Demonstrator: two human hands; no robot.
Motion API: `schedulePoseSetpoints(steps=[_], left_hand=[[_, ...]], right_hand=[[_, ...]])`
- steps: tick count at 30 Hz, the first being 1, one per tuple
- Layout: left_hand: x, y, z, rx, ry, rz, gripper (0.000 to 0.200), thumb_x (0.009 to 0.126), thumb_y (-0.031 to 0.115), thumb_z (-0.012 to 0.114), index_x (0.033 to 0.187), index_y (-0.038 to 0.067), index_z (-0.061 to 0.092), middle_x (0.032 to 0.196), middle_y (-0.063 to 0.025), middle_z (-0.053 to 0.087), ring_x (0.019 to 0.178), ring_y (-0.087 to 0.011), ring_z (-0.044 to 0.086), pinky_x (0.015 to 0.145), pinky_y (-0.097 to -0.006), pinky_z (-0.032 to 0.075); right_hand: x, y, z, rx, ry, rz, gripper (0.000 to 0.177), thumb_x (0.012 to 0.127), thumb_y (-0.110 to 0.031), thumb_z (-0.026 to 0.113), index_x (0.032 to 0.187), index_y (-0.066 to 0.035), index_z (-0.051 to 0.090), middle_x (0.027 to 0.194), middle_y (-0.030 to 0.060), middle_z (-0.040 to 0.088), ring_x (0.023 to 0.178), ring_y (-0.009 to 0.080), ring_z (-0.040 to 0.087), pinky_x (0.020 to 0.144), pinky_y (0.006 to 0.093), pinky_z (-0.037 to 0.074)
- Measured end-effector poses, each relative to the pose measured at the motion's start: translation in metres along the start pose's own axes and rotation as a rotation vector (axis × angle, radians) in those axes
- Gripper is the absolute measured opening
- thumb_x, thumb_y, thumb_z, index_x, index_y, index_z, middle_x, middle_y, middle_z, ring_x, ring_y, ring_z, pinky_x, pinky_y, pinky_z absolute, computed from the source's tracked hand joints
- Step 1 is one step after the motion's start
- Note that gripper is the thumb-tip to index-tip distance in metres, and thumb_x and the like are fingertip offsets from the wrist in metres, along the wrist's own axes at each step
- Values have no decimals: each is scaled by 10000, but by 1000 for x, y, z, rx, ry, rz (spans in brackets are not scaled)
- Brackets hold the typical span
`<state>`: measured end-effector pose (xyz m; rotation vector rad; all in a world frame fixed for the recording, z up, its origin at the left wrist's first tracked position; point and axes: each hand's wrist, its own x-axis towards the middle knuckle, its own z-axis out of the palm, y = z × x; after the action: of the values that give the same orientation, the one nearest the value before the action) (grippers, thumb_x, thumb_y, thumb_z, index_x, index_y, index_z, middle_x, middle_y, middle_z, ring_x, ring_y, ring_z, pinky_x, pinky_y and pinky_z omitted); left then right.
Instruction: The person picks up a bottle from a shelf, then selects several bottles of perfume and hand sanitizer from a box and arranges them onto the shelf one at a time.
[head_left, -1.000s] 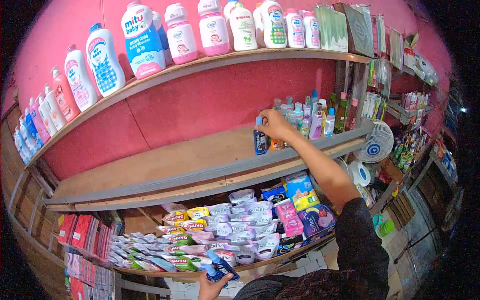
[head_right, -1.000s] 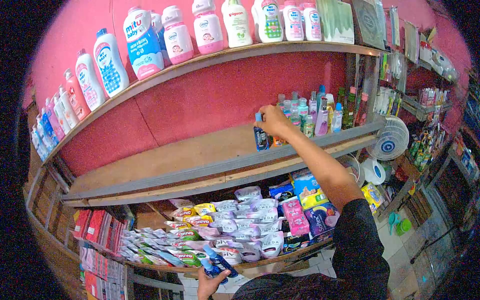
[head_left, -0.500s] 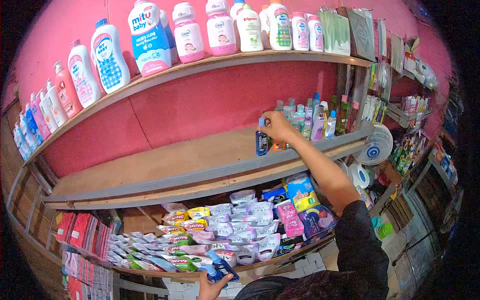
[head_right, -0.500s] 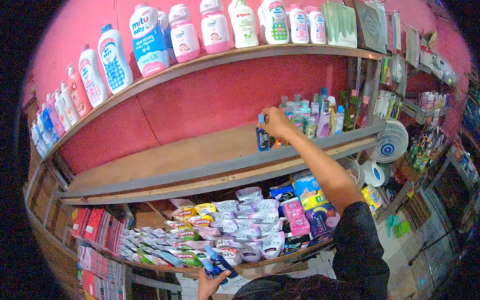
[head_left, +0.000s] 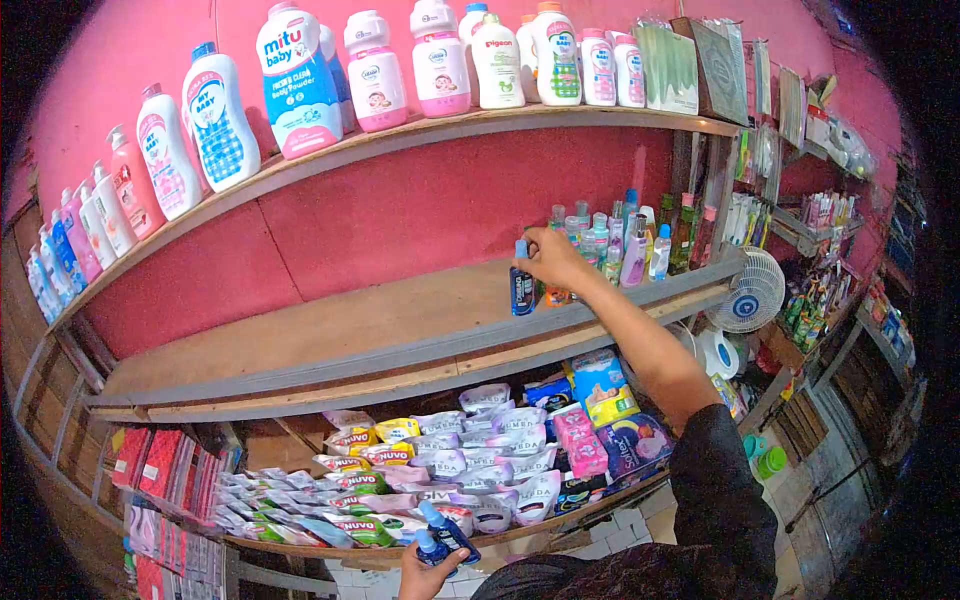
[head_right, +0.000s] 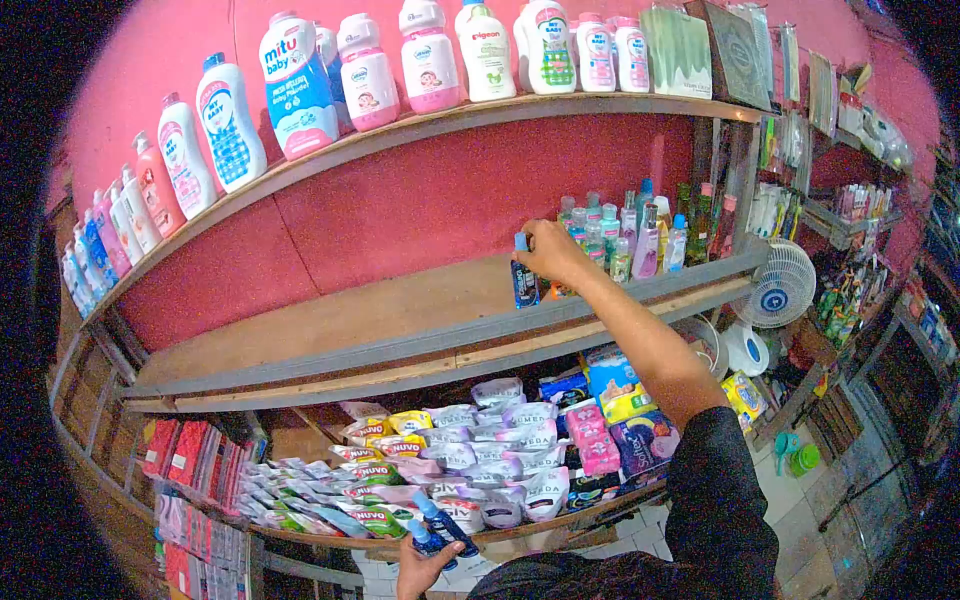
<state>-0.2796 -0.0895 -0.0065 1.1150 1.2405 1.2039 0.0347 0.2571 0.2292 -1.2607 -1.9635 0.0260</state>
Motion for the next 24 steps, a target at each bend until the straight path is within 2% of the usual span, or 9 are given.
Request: schedulePoseSetpoints(steps=[2,5,9,13,15,16,17,20,24], left_hand=[[2,7,0,50,2,-20,349,743,98,827,1015,-14,638,845,-46,701,748,-101,656,669,-251,533],[6,13,1,36,-14,-8,374,732,124,840,1016,-11,638,847,-33,689,747,-90,636,668,-248,525],[23,57,9,154,-19,39,405,692,190,878,948,26,609,785,26,620,689,-67,563,642,-240,492],[54,78,18,179,-5,242,447,696,182,875,996,32,578,858,25,600,763,-73,549,691,-245,482],[59,113,29,103,-79,129,429,712,161,862,1013,25,587,896,13,612,810,-81,558,733,-255,486],[67,113,35,108,-73,226,366,741,165,841,995,18,622,874,5,647,791,-76,579,737,-258,496],[76,113,38,114,-72,325,308,769,168,820,978,12,657,853,-4,681,771,-71,600,740,-261,506],[81,136,50,150,-157,322,289,789,133,798,1008,12,653,881,-4,684,790,-60,596,745,-248,502],[86,139,59,169,-202,345,313,793,116,793,1044,5,644,903,-12,681,809,-62,593,758,-249,502]], right_hand=[[-5,-7,-6,60,5,21,288,743,-159,766,910,43,647,855,224,674,820,358,667,732,426,517],[-5,-1,-5,-44,179,-117,313,742,-165,768,942,40,641,929,225,671,881,354,658,765,417,515],[-27,-60,-33,50,180,-184,316,773,-210,746,944,35,641,913,200,668,816,313,653,743,406,519],[-60,-102,-39,254,-253,-198,324,817,-233,733,1003,15,638,810,88,646,714,134,597,643,301,495],[-78,-127,-41,332,-416,-243,345,836,-251,729,1034,15,634,807,64,635,711,93,584,599,266,478],[-86,-134,-39,366,-492,-262,355,845,-260,727,1049,14,632,806,52,629,709,73,578,577,249,469],[-93,-136,-32,436,-518,-282,364,851,-262,723,1064,16,626,810,51,628,703,67,572,557,241,456],[-107,-136,-12,599,-571,-343,370,879,-257,703,1109,17,606,815,44,608,657,42,511,486,225,386],[-112,-150,-32,517,-814,-254,305,894,-249,685,1055,0,616,793,2,570,607,32,419,464,246,331]])
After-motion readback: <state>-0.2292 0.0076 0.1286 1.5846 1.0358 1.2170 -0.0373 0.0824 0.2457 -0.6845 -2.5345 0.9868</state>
